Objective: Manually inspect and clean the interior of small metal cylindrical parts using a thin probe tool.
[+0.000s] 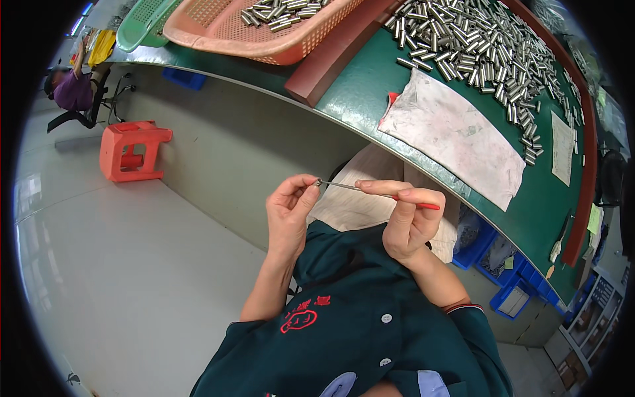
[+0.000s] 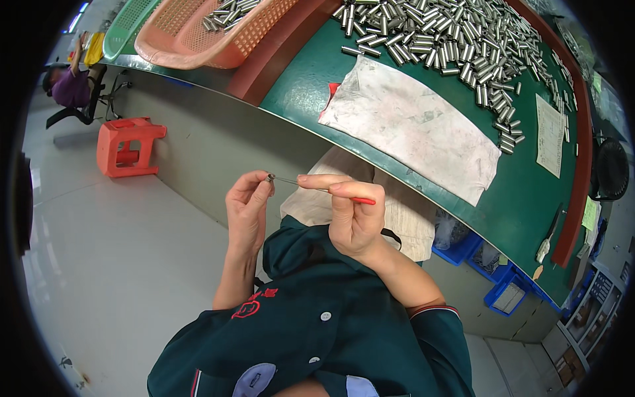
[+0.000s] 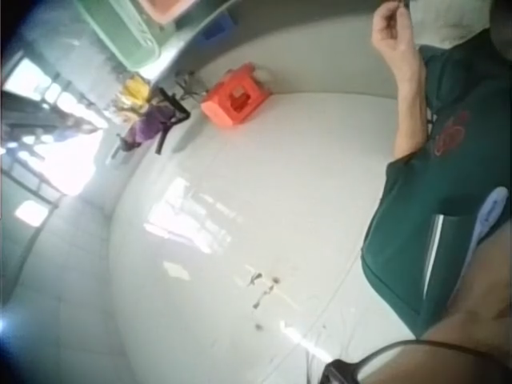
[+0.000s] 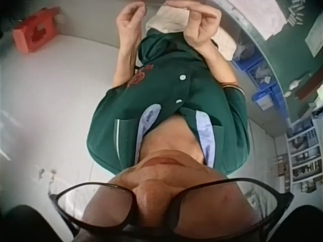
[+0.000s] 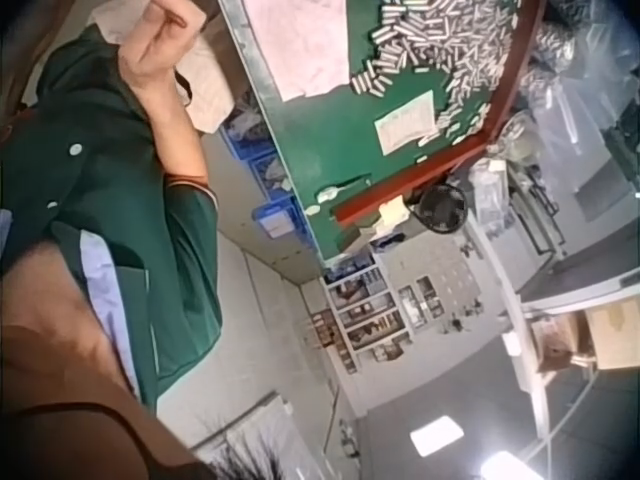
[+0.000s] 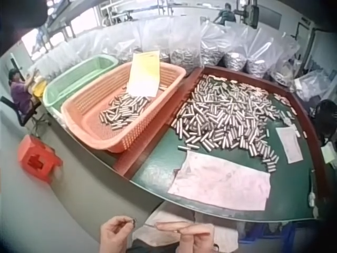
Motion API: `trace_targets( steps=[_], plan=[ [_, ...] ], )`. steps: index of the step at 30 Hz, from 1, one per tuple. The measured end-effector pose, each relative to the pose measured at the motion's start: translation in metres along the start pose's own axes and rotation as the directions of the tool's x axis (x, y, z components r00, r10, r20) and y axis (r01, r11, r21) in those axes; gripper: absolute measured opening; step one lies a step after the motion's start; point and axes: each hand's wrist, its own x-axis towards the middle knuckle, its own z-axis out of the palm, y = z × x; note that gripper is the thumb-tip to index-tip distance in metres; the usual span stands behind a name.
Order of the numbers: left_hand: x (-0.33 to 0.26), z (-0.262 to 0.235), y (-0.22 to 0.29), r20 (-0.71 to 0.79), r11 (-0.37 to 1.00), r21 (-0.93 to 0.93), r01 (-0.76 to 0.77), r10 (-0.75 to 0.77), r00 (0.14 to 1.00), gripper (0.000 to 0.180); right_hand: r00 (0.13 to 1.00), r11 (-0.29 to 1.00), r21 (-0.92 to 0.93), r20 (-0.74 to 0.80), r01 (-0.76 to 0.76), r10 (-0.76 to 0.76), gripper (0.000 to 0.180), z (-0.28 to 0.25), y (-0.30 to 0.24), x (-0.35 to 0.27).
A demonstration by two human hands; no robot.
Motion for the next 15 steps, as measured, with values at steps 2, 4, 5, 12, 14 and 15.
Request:
trace_targets(
  steps=[2,4,5,12,14,15],
  plan=[
    [-0.001,-0.002,0.000,0.008,1.000,-0.021,0.008,-0.008,1.000,0.012,1.000,1.000,0.011,-0.019,-0.012,0.012,0.007,0.000,0.002,0.001],
    [-0.001,-0.004,0.002,0.020,0.999,-0.043,0.017,-0.017,1.000,0.011,0.999,1.000,0.019,-0.041,-0.023,0.024,0.007,0.001,0.002,0.002],
    [-0.001,-0.004,0.004,0.024,1.000,-0.029,0.009,-0.009,1.000,0.010,0.996,0.998,0.040,-0.061,-0.057,0.060,0.007,0.002,0.001,0.003],
    [0.003,-0.013,0.015,0.163,0.978,0.175,-0.110,0.081,0.983,0.007,0.980,0.978,0.136,-0.096,-0.159,0.172,0.008,0.001,0.005,0.003],
    [0.002,-0.014,0.018,0.182,0.981,0.169,-0.099,0.067,0.981,0.007,0.974,0.974,0.140,-0.117,-0.179,0.196,0.007,0.003,0.004,0.003],
    [0.003,-0.015,0.019,0.200,0.982,0.167,-0.084,0.049,0.979,0.007,0.964,0.968,0.147,-0.141,-0.203,0.224,0.007,0.003,0.004,0.002]
  ],
)
